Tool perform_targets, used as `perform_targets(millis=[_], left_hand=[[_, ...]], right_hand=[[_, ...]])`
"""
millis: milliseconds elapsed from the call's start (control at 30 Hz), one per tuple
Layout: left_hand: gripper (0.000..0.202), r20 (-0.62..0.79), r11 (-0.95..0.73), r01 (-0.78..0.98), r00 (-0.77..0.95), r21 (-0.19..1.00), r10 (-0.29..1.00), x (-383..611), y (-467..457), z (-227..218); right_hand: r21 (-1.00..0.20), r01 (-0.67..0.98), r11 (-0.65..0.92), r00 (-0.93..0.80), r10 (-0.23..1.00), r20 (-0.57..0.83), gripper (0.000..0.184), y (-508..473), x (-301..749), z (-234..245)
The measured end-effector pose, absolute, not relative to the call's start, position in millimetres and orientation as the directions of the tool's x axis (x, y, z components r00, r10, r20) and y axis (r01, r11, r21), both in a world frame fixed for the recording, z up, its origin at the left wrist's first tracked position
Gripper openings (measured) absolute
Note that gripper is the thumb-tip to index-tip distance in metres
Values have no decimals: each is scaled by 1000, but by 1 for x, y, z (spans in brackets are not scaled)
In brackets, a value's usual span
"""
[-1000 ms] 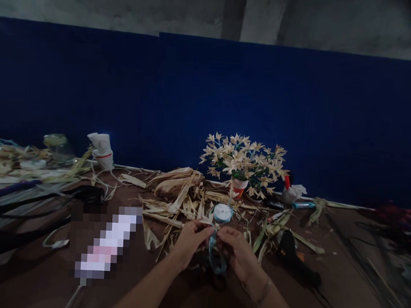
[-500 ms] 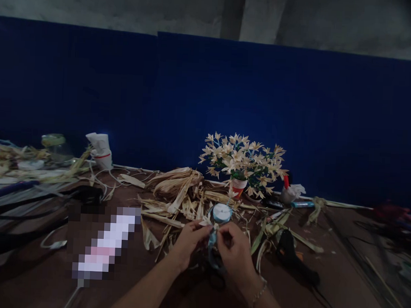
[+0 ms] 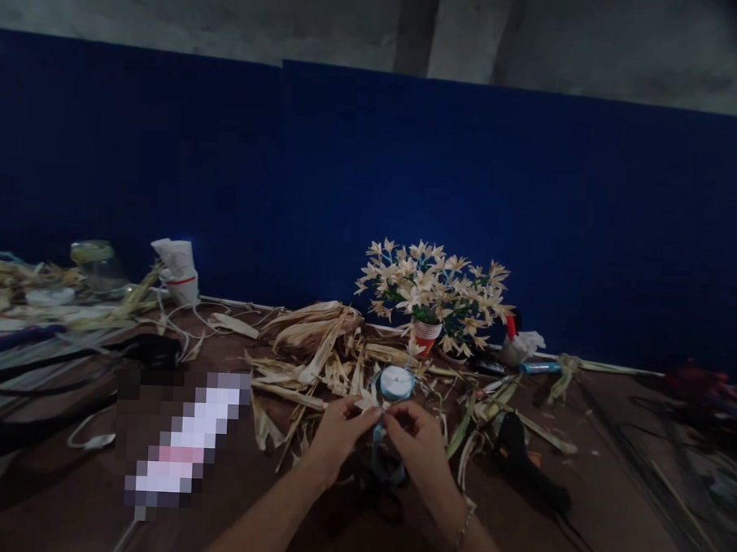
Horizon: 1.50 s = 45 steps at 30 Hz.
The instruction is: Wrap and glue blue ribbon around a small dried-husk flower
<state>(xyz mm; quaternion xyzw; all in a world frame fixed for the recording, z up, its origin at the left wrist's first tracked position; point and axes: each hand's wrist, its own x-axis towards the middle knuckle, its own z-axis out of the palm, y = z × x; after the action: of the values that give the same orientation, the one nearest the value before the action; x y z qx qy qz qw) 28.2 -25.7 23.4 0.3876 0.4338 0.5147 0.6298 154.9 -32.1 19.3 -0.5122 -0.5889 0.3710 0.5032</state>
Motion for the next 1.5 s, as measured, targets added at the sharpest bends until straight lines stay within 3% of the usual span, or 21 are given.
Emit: perform_targets(millis=[300, 400, 500, 567, 667, 867, 1033, 1500], left_hand=[[32, -77, 93, -152, 107, 984, 991, 22, -19, 16], [47, 138, -139, 81, 21, 987, 990, 14, -17, 23], [46, 521, -517, 397, 108, 758, 846, 7, -20, 33], [38, 628, -665, 533, 287, 523, 723, 5, -23, 37], [30, 619, -719, 616, 437, 323, 653, 4, -25, 40], [19, 586, -703, 659, 468, 268, 662, 5, -26, 41], [16, 587, -703, 659, 466, 268, 661, 7, -27, 42], [15, 569, -671, 615, 400, 415, 719, 10, -25, 34]], right_hand=[[-837, 413, 358, 23, 915, 403, 9, -36, 158, 25], [-773, 496, 395, -8, 892, 451, 9, -31, 164, 23], [-695, 584, 420, -61, 876, 479, 9, -29, 168, 24], [-653, 614, 444, -110, 867, 486, 9, -30, 168, 26], [-610, 620, 493, -185, 848, 497, 11, -32, 168, 30], [-594, 606, 529, -244, 834, 494, 11, -34, 167, 31], [-601, 607, 519, -225, 838, 497, 10, -33, 166, 29], [-668, 584, 461, -189, 878, 441, 10, -31, 166, 22]])
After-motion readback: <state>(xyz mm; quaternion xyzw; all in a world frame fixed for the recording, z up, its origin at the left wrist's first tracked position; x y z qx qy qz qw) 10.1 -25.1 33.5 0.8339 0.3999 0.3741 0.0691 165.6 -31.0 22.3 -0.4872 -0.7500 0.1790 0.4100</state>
